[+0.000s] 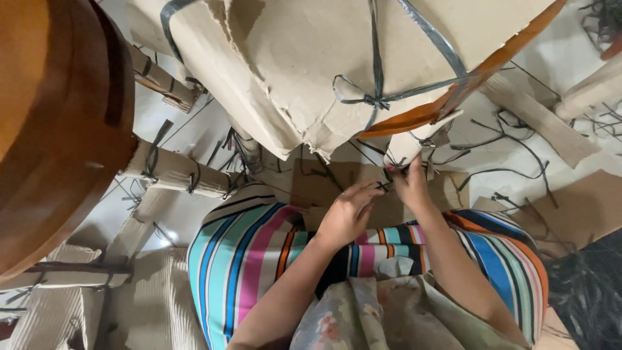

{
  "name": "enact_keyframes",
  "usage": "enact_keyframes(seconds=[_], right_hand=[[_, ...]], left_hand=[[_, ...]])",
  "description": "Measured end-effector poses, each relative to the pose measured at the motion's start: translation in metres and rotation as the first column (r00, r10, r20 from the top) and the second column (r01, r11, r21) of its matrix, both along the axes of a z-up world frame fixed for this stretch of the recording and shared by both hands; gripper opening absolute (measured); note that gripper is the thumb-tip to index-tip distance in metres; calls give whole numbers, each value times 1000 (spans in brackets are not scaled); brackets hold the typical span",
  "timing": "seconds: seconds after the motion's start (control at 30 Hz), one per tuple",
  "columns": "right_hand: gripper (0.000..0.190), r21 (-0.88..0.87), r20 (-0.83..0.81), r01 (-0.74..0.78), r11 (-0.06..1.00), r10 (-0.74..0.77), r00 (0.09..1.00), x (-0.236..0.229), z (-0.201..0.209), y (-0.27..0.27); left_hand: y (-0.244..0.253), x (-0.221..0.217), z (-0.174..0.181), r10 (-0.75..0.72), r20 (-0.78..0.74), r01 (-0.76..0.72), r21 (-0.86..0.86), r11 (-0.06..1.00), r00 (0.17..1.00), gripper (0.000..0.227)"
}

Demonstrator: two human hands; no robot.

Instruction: Wrapping wooden furniture legs with protective cardboard and securing them with plastic ties in a workshop environment.

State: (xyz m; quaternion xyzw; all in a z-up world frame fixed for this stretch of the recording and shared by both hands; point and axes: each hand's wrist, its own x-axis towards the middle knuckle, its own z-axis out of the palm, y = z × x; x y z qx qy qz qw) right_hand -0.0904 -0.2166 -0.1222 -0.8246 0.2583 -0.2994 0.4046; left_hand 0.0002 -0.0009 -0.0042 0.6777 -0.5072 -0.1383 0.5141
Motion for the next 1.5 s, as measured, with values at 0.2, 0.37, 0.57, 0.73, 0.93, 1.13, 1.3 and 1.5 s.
enact_keyframes(seconds=[0.2, 0.37, 0.57, 0.73, 0.93, 1.13, 1.3, 1.5], right_hand=[[63, -11, -63, -24, 1000, 23, 998, -6, 8, -4], [66, 258, -34, 17, 966, -8, 999, 1, 8, 2], [70, 271, -203, 90, 958, -34, 979, 7, 46, 19], [80, 198, -245, 128, 972, -78, 966, 7, -22, 25], [83, 54, 121, 103, 993, -109, 987, 28, -24, 47], [78, -136, -5, 182, 974, -184, 983, 54, -18, 66], [89, -132, -74, 169, 977, -180, 981, 79, 12, 80], [74, -228, 46, 349, 909, -348, 936, 83, -72, 72]], left_hand=[[-3, -1, 19, 162, 123, -139, -180, 974, 979, 48], [-6, 3, 26, 326, 412, -195, -329, 924, 851, 64], [-24, 11, 33, 499, 587, -266, -441, 857, 637, 84], [-30, 28, 42, 526, 637, -391, -356, 849, 563, 75], [-18, 37, 53, 550, 659, -556, -233, 798, 513, 72], [-2, 54, 75, 547, 618, -607, -139, 783, 564, 79], [7, 77, 85, 526, 565, -617, -36, 786, 636, 88], [-13, 80, 51, 533, 363, -510, -167, 844, 764, 89]])
